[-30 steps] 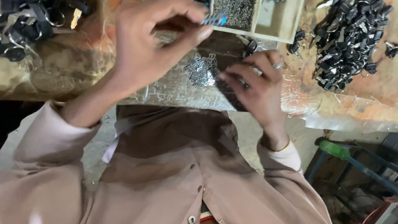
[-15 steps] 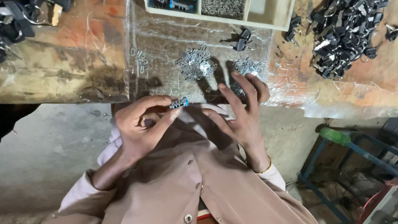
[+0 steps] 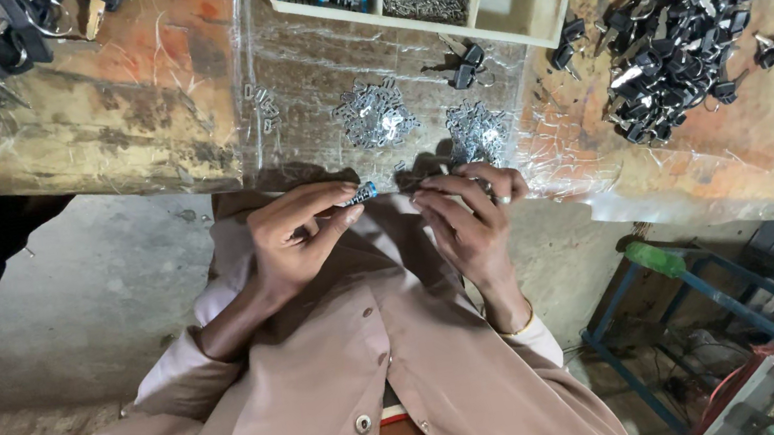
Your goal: The person sits at a workbench assembling small lock components, picking tiny metal pins from a compartment tray and pressing them into a small lock body held in the other hand, then setting the finished piece aside and starting the next one.
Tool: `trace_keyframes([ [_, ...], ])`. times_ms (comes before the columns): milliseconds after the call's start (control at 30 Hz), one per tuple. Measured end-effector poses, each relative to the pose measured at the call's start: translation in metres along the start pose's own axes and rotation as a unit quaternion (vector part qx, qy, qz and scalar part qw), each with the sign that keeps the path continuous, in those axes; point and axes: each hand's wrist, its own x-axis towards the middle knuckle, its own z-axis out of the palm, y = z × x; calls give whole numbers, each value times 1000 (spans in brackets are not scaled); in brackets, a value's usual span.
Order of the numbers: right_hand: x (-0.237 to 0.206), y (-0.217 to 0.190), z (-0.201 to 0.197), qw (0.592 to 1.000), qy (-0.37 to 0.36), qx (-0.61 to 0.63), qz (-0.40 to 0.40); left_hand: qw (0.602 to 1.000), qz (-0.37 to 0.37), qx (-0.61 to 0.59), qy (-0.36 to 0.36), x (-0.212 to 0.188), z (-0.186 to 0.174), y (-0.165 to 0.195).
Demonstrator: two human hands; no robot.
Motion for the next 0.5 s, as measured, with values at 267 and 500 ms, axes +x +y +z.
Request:
trace_keyframes([
  [267, 7, -17, 8, 971, 48, 199, 120, 1000, 24, -2, 1, 1, 11, -8],
  [500, 12, -26, 24, 970, 59, 221, 88, 1000, 10, -1, -4, 2, 10, -11],
])
